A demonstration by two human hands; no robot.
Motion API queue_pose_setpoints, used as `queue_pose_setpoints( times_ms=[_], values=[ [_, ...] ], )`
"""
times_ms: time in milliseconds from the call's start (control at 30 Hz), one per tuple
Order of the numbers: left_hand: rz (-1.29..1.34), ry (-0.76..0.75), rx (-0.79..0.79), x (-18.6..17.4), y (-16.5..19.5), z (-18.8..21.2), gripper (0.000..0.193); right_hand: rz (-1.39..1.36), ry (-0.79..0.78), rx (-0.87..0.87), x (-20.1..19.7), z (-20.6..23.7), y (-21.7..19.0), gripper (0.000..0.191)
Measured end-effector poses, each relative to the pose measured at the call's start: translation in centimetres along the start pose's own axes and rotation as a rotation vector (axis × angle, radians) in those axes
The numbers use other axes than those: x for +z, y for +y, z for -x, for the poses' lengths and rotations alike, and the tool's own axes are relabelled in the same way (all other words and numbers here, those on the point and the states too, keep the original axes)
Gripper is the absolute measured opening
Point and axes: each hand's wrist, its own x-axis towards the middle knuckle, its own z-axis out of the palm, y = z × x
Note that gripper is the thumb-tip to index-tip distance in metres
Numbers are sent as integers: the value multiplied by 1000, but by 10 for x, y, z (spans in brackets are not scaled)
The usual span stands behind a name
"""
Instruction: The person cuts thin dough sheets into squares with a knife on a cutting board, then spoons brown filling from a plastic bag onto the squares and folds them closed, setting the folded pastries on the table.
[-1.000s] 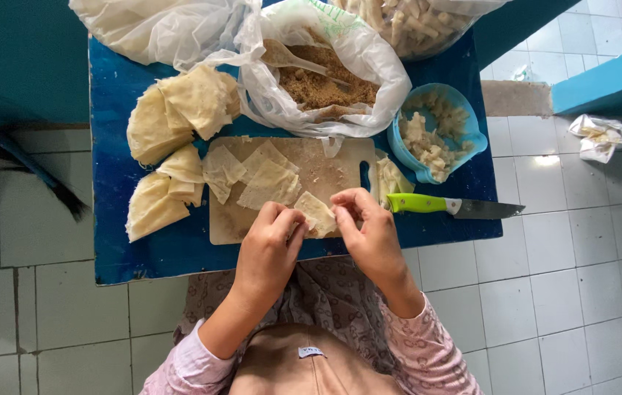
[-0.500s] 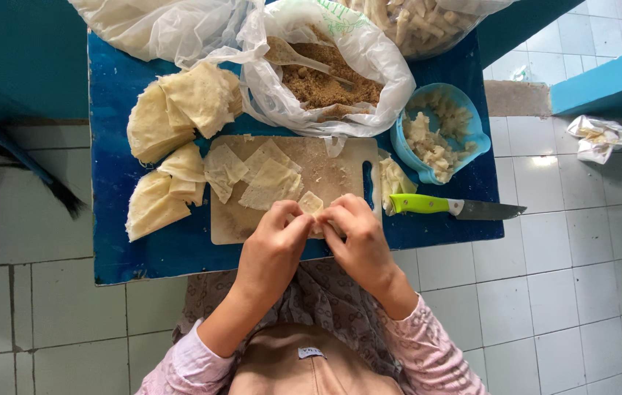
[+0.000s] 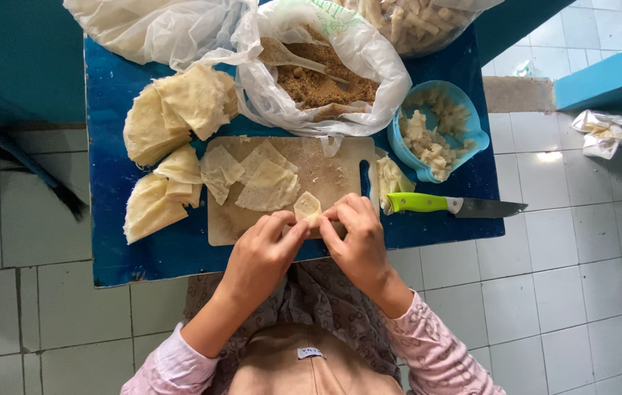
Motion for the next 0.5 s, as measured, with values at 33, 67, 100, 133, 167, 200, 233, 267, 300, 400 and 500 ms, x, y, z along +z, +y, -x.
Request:
queue_pose_setpoints(
  times_ms=[33,67,100,133,167,200,233,267,300,400,500],
  values=[
    [42,1,-70,2,1,-2,16,2,8,8,3,0,-1,9],
    [84,1,-138,4,2,-4,11,5,18,17,4,-1,-2,12],
    [108,10,-172,5,3,-7,10,8,26,24,4,-2,-2,14],
    [132,21,-210,6,2,-10,10,19,20,-4,2,-3,-2,12],
    [157,31,-250,6,3,-13,10,30,10,-33,-1,-3,-4,10],
    [166,-7,-290,6,2,-16,12,41,0,-62,-3,-4,-4,8],
    [175,-42,-329,6,0,-20,14,43,-1,-77,-5,-4,-5,9],
    [184,-78,-367,6,-1,-23,16,45,-2,-91,-7,-5,-6,10],
    [169,-79,-358,5,-1,-23,14,45,-3,-101,-8,-5,-6,11],
    [109,-78,-273,2,-3,-23,11,26,-58,-76,-9,-7,-4,11],
    [27,-61,-92,-3,-6,-19,10,-42,-102,-135,-8,-13,0,10]
  ],
)
